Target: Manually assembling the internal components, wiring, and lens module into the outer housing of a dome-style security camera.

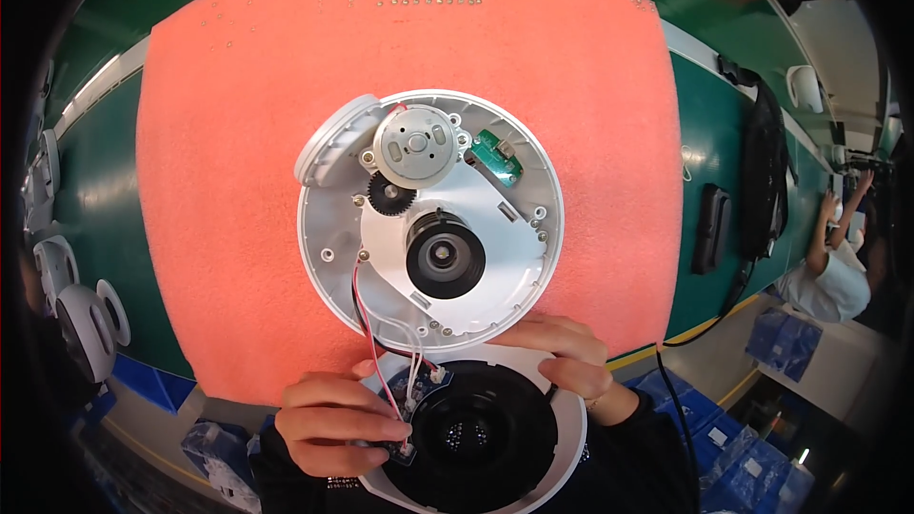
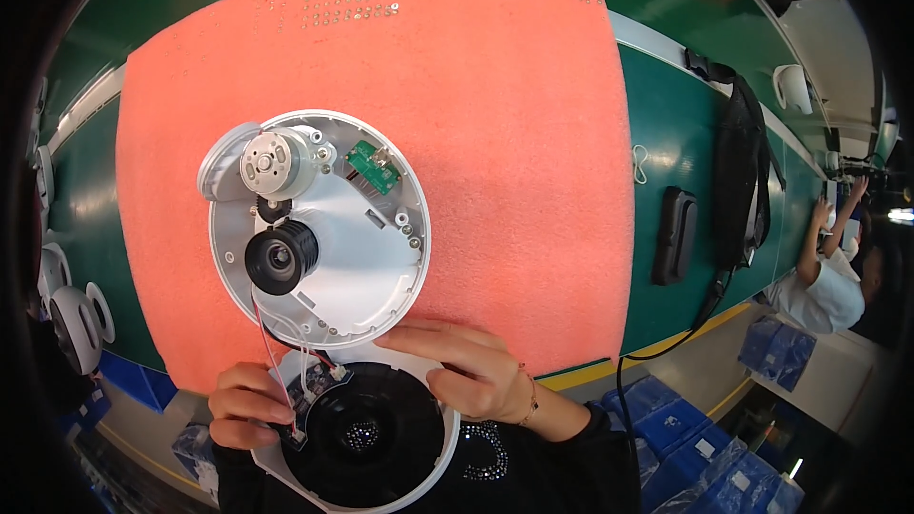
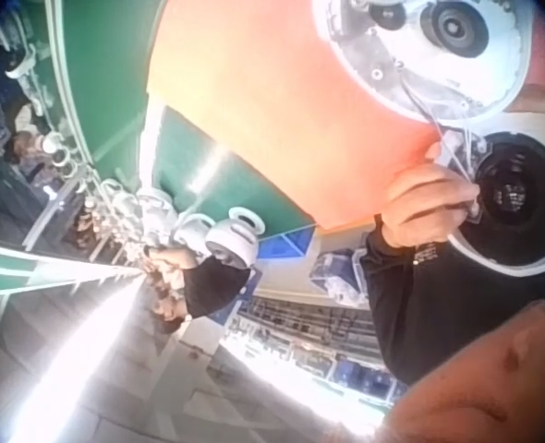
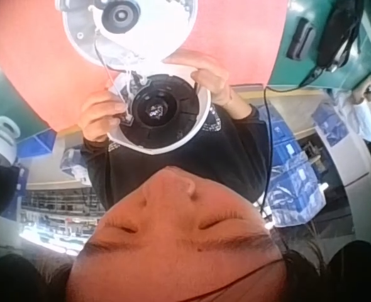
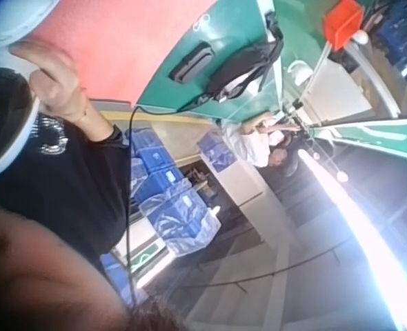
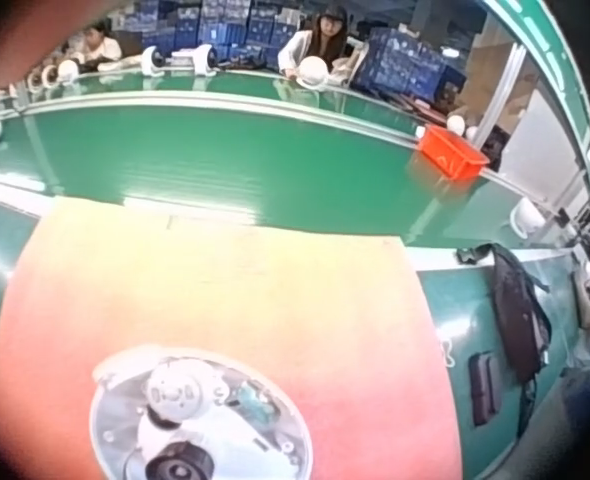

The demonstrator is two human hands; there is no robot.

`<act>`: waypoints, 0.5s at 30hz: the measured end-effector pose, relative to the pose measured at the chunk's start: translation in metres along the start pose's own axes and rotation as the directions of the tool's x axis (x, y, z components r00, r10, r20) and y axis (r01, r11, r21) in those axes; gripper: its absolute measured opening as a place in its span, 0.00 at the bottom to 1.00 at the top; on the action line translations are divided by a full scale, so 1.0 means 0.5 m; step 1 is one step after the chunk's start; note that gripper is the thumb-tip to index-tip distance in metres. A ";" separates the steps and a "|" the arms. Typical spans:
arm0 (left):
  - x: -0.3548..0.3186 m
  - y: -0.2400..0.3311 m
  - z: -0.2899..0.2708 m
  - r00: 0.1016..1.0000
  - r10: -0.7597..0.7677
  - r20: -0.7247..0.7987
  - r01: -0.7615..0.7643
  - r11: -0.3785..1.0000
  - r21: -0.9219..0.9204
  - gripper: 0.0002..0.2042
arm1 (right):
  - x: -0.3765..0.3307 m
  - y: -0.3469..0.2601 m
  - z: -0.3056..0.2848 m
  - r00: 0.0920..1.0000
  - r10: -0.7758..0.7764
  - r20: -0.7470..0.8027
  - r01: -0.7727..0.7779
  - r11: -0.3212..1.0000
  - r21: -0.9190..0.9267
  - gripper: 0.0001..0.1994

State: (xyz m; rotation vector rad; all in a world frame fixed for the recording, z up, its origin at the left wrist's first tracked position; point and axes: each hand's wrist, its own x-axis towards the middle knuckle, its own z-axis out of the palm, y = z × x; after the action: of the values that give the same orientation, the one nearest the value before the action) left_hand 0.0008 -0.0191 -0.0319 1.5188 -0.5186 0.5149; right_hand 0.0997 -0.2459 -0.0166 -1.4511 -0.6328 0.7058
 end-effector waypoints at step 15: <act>0.023 0.002 0.000 0.994 0.022 0.106 -0.047 0.969 0.241 0.08 | -0.011 0.014 0.007 0.814 -0.570 -0.109 0.510 0.792 -0.335 0.10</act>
State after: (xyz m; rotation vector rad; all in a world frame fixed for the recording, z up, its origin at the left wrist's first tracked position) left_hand 0.0094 -0.0191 -0.0242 1.7809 -0.5784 0.5447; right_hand 0.0930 -0.2480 -0.0232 -1.4803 -0.9697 -0.0003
